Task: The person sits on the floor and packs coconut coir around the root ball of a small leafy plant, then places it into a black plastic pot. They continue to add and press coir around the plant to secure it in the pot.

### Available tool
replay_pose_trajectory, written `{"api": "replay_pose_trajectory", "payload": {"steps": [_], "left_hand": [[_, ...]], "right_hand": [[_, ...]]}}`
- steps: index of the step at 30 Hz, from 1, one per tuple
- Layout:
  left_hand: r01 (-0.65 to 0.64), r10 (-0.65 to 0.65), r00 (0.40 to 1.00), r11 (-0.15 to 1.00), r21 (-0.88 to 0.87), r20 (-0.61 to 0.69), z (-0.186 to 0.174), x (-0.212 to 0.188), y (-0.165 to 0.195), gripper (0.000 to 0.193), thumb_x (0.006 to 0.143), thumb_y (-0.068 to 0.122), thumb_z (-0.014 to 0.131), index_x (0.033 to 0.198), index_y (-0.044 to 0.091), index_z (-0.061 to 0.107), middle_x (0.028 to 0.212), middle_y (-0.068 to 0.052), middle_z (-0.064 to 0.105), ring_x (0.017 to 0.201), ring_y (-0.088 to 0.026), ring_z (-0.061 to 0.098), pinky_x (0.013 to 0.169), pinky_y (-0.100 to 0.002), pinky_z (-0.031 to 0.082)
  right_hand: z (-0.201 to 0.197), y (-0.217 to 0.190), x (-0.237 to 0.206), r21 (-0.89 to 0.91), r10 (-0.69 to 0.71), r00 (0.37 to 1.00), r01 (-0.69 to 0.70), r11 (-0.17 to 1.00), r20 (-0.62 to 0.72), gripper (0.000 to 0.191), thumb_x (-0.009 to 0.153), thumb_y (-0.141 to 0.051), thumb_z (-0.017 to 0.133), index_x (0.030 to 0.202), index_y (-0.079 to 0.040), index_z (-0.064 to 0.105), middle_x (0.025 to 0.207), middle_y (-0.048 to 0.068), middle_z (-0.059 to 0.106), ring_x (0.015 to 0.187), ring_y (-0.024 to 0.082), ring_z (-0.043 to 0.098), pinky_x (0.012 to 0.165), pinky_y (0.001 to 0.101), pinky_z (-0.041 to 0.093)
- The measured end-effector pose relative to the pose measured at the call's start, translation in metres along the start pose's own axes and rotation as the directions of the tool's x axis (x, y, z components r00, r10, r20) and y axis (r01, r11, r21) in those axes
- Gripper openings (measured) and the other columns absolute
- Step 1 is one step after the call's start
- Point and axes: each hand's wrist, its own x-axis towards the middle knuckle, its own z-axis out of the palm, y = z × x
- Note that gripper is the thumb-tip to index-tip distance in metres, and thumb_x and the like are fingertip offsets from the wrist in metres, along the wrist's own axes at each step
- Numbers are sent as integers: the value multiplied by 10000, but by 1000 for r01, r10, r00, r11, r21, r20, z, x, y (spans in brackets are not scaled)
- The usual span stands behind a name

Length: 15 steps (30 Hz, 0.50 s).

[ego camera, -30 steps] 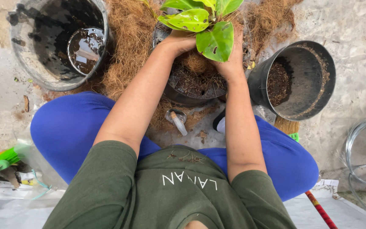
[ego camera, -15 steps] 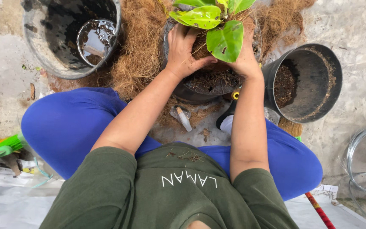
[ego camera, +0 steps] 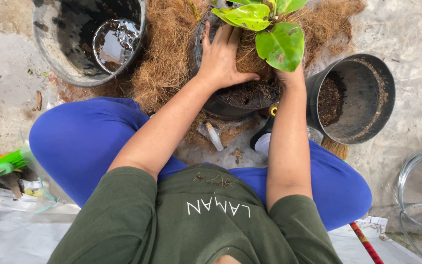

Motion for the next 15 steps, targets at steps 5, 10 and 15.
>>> {"api": "replay_pose_trajectory", "payload": {"steps": [5, 10, 15], "left_hand": [[-32, 34, 990, 999, -11, 134, -17, 37, 5, 1309, 530, 856, 863, 1490, 84, 420, 1506, -211, 445, 1432, -406, 357, 1148, -679, 145], [-234, 241, 949, 971, -56, 204, -9, 73, -14, 1103, 625, 785, 880, 1423, 103, 539, 1480, -210, 504, 1365, -407, 423, 1136, -535, 300], [-398, 539, 778, 821, -409, 323, 4, 101, -32, 699, 842, 493, 834, 1395, 118, 630, 1393, -150, 644, 1280, -339, 585, 1093, -460, 442]], "right_hand": [[0, -5, -3, 41, 44, 999, -44, 998, 7, 350, 968, -51, 786, 1289, -13, 651, 1213, 47, 690, 1075, 154, 662, 936, 303, 567], [2, -8, -6, 36, 20, 999, -21, 999, 41, 428, 926, -23, 740, 1328, -34, 593, 1213, 48, 685, 1060, 165, 673, 880, 313, 583], [-1, -1, -9, 26, 5, 998, -7, 1000, 55, 499, 913, -37, 758, 1374, -32, 567, 1237, 60, 660, 1064, 176, 645, 884, 324, 556]]}}
